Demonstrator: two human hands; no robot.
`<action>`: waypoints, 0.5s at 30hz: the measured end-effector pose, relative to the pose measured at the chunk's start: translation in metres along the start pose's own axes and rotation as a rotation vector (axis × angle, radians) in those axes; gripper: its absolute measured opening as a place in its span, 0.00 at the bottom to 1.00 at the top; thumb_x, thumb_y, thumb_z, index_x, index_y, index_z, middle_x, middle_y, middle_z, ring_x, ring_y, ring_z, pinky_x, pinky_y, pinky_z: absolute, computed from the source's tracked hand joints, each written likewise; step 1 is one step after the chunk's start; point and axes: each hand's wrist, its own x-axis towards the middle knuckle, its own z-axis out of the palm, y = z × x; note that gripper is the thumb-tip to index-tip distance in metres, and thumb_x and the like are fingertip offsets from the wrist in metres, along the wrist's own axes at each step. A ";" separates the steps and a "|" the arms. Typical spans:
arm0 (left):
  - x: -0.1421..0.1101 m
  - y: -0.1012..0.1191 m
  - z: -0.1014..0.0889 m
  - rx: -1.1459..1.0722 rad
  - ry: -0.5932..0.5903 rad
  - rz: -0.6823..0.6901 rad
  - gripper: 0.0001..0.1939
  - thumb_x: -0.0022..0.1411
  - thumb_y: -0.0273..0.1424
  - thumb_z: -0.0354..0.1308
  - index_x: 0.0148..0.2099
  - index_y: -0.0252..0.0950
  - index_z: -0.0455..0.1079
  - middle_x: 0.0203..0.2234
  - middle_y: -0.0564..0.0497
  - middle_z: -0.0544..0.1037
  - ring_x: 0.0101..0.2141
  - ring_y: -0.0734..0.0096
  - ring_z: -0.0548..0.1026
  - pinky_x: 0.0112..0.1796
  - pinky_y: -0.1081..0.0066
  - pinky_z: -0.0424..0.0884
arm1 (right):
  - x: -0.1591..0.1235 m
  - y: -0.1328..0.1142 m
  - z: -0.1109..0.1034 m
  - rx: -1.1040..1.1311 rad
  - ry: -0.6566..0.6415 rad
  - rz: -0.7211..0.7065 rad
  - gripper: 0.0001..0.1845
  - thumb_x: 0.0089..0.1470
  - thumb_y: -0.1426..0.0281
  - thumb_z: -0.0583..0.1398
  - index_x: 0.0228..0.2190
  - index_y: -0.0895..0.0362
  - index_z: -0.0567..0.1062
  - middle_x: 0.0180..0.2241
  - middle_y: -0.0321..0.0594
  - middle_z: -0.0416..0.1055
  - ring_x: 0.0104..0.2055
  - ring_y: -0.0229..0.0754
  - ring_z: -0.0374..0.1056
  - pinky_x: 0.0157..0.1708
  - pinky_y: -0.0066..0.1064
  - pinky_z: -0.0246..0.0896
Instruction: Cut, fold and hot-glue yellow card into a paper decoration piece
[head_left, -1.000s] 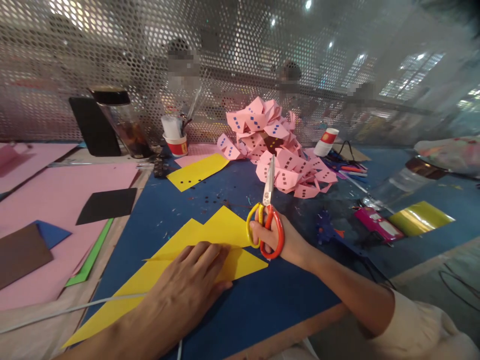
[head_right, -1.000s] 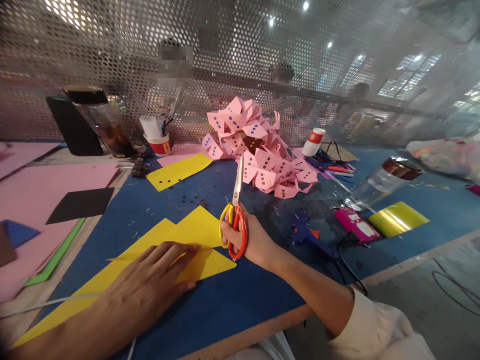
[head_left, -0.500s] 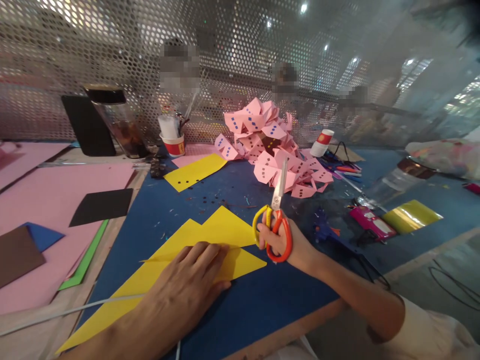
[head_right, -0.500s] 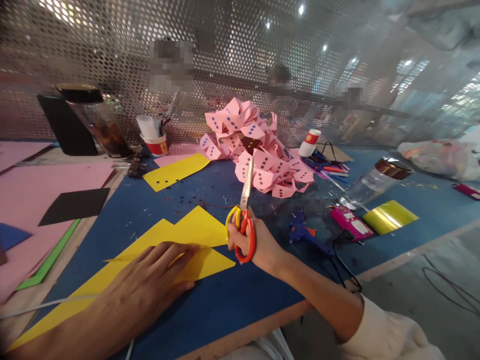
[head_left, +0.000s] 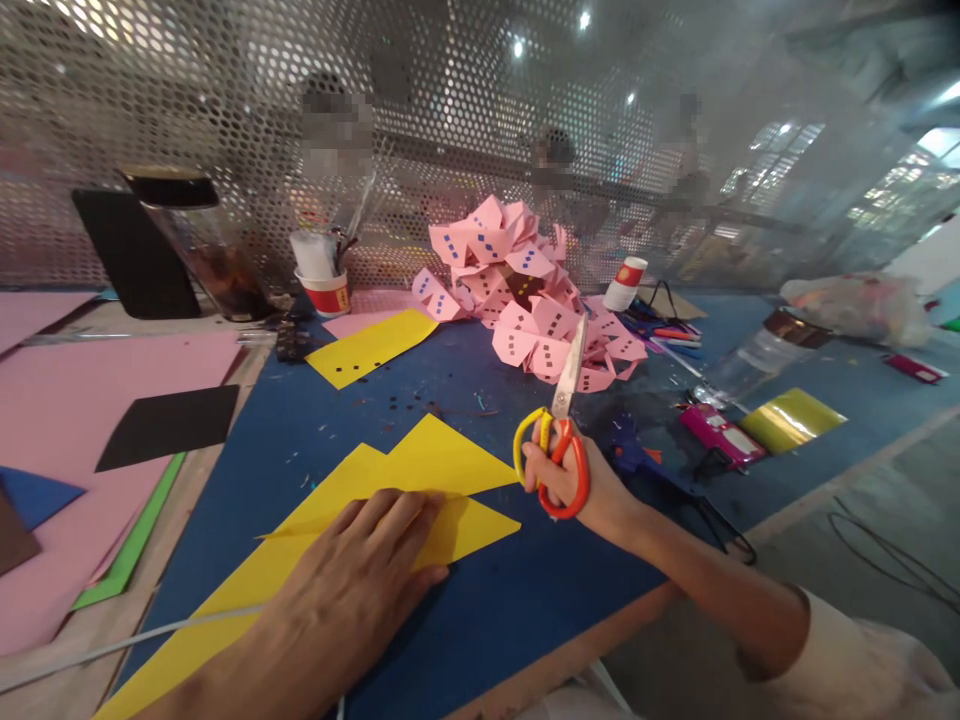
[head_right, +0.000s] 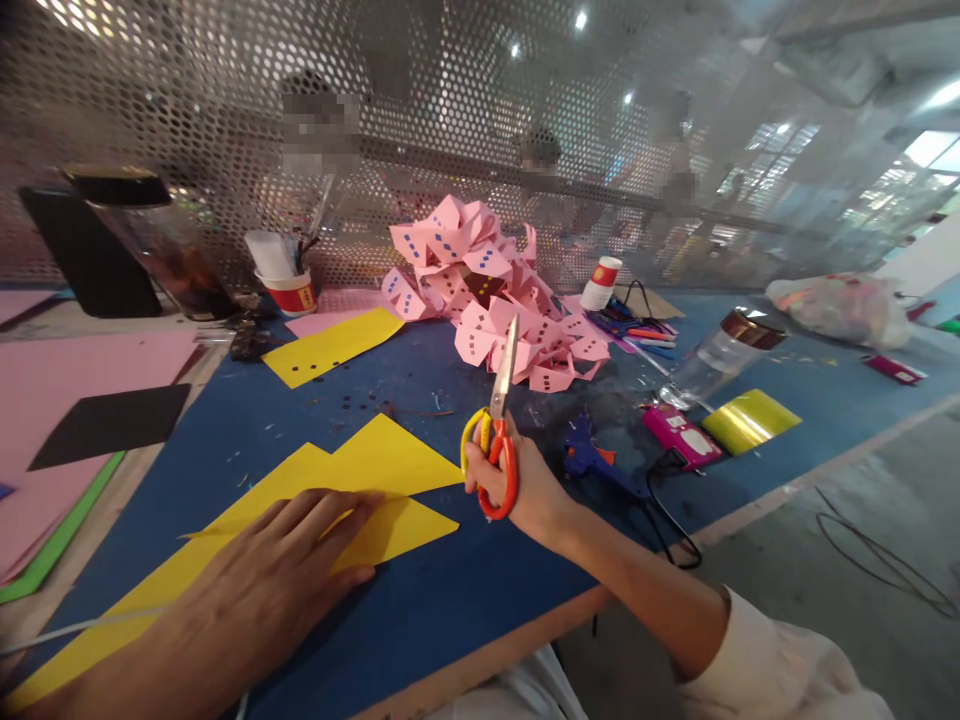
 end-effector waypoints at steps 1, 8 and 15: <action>0.000 0.000 0.000 0.001 0.005 0.007 0.20 0.71 0.36 0.58 0.63 0.38 0.66 0.52 0.46 0.76 0.48 0.58 0.74 0.48 0.59 0.69 | -0.002 0.004 -0.005 -0.007 0.031 0.001 0.12 0.66 0.60 0.57 0.34 0.53 0.65 0.23 0.31 0.73 0.15 0.31 0.60 0.18 0.27 0.57; 0.000 -0.001 0.002 0.025 0.070 0.048 0.21 0.71 0.35 0.58 0.62 0.35 0.66 0.51 0.45 0.77 0.47 0.56 0.74 0.47 0.56 0.70 | -0.007 0.012 -0.015 -0.028 0.144 0.020 0.14 0.65 0.57 0.58 0.35 0.53 0.63 0.24 0.31 0.72 0.16 0.32 0.60 0.17 0.27 0.55; 0.001 -0.001 0.000 0.022 0.050 0.033 0.20 0.69 0.33 0.60 0.61 0.36 0.68 0.51 0.46 0.78 0.47 0.56 0.75 0.47 0.58 0.71 | -0.006 0.003 -0.001 0.077 0.018 0.011 0.16 0.65 0.55 0.58 0.36 0.53 0.63 0.24 0.32 0.73 0.16 0.33 0.61 0.19 0.28 0.58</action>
